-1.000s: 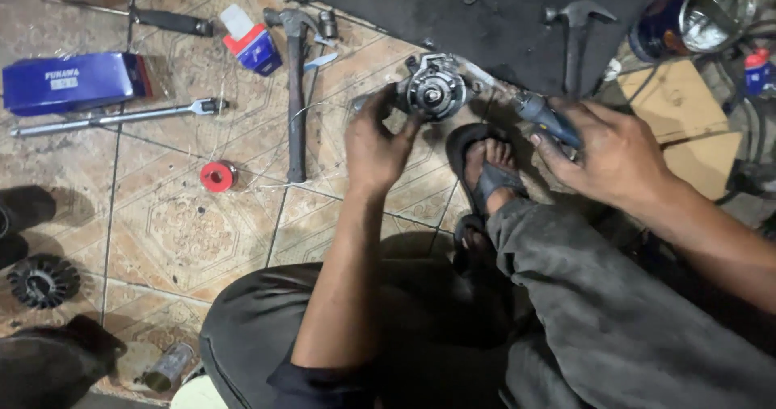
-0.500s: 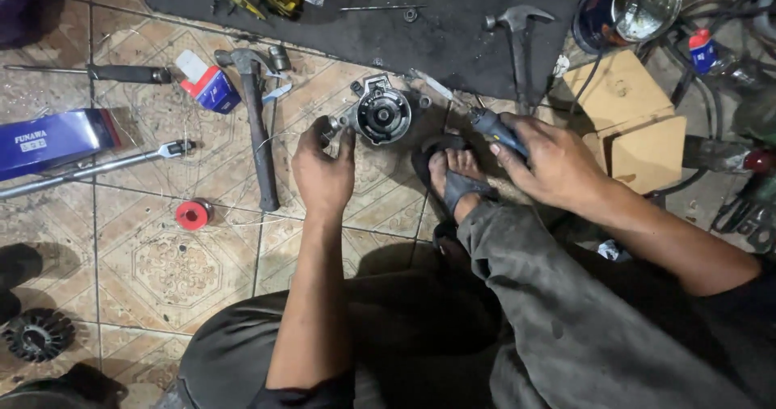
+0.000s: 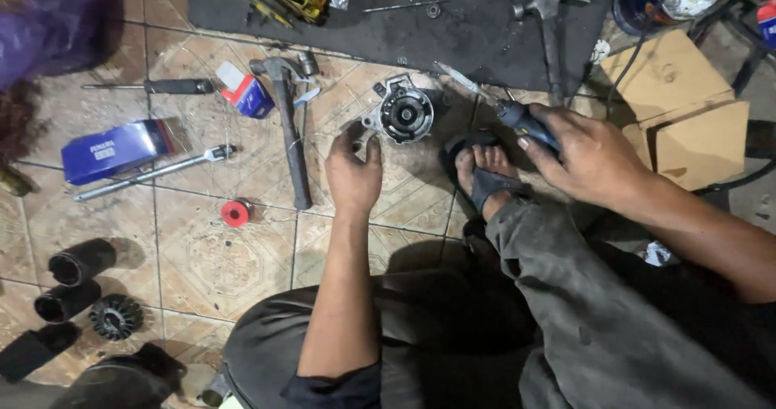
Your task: Disassembling and inspecting the internal components of a vehicle starter motor using hand tools.
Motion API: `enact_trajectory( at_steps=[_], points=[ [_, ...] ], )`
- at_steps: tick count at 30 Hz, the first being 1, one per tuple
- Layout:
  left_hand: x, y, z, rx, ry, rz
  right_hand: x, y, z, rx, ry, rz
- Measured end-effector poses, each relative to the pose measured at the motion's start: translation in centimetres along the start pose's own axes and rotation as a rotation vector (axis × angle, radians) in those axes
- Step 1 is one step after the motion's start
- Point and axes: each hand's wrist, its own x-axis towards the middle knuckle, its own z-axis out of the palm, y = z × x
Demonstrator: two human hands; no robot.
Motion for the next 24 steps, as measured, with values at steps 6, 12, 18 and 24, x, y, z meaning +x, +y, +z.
enact_trajectory(
  at_steps=[6,12,18,24],
  points=[
    [0.0,0.7,-0.3,-0.018,-0.065,-0.078,0.0,0.6,-0.5,-0.028,-0.011,-0.05],
    [-0.1,-0.4,0.5,-0.012,-0.056,-0.079,0.1,1.4,0.7,0.075,0.092,0.091],
    [-0.1,0.2,0.0,0.039,-0.067,-0.124,2.7,1.6,3.6,0.358,0.221,0.414],
    [0.1,-0.2,0.0,0.053,-0.076,-0.176,5.2,9.0,9.9,0.319,0.223,0.757]
  ],
)
